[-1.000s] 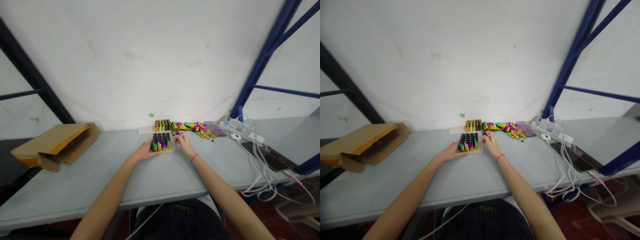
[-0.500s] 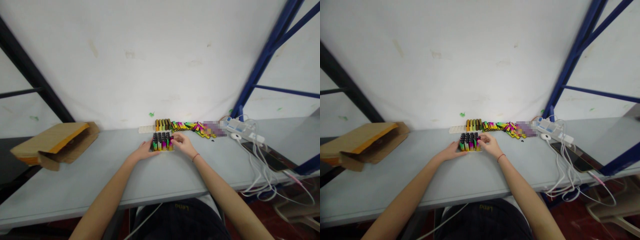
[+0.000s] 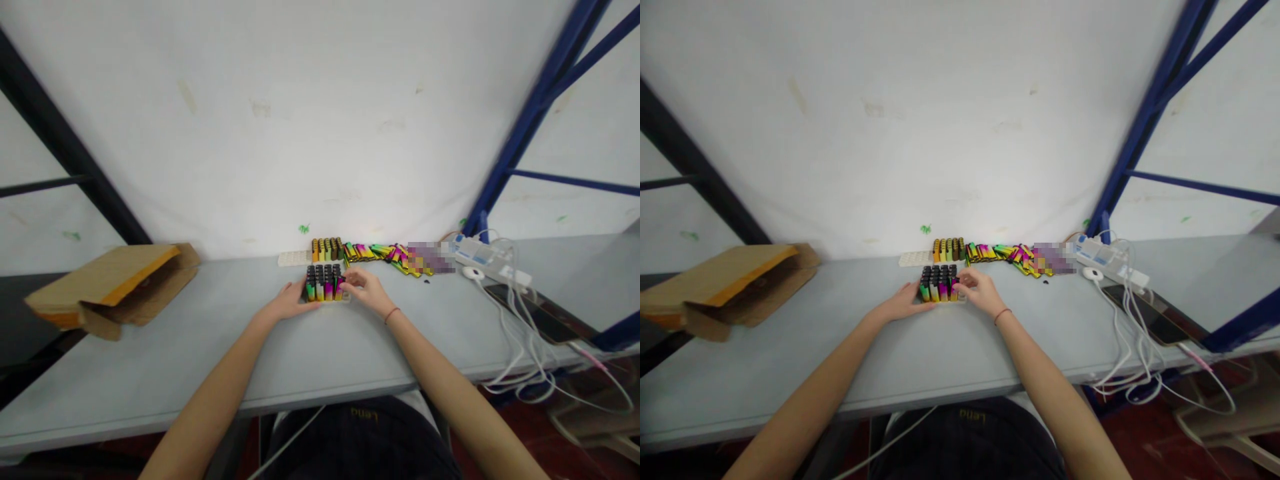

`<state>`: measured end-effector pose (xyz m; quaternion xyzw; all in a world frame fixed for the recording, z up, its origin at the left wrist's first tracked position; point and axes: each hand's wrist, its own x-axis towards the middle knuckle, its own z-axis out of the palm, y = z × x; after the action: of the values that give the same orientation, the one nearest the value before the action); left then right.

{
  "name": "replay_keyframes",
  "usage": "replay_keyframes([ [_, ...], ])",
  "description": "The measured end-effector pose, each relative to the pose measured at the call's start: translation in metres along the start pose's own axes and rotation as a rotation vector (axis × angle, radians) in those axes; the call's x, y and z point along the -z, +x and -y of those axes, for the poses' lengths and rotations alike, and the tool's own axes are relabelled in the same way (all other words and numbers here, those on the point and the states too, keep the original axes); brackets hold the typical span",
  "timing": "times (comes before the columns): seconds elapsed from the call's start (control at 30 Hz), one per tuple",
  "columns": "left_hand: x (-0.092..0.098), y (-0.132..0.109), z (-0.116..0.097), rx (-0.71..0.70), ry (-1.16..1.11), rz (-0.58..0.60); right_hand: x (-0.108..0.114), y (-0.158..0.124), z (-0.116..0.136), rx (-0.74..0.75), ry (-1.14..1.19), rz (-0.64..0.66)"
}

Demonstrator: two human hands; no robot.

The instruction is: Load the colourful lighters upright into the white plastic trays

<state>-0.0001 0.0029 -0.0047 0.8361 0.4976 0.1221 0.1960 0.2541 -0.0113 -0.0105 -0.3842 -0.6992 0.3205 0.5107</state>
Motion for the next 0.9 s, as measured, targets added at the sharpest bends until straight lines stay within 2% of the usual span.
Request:
replay_keyframes([
  [0.17,0.0,0.0,0.0,-0.001,-0.004,-0.011,-0.002,-0.003,0.007,0.032,-0.043,0.047],
  [0.27,-0.001,0.0,0.0,-0.011,-0.002,-0.015,-0.002,-0.003,0.012,0.027,-0.024,0.0],
  [0.37,-0.001,0.0,0.001,-0.008,0.006,-0.016,0.003,0.0,0.012,-0.014,-0.003,-0.155],
  [0.5,0.0,0.001,0.001,-0.002,0.013,-0.011,0.023,0.004,-0.001,-0.114,-0.233,-0.493],
  [0.53,0.0,0.001,0.001,-0.002,0.014,-0.008,0.028,0.005,-0.007,-0.133,-0.302,-0.545],
  [0.6,0.0,0.0,0.0,-0.002,0.016,-0.004,0.037,0.008,-0.017,-0.126,-0.432,-0.569],
  [0.67,0.0,0.0,-0.001,-0.005,0.019,-0.003,0.04,0.012,-0.026,-0.061,-0.577,-0.51],
  [0.77,0.0,-0.001,-0.002,-0.016,0.021,-0.016,0.033,0.022,-0.029,0.04,-0.798,-0.282],
  [0.83,-0.001,-0.001,-0.002,-0.019,0.025,-0.021,0.022,0.031,-0.027,0.021,-0.918,-0.111],
  [0.9,-0.001,-0.001,-0.002,-0.008,0.033,-0.016,0.01,0.04,-0.022,-0.084,-1.013,-0.016],
])
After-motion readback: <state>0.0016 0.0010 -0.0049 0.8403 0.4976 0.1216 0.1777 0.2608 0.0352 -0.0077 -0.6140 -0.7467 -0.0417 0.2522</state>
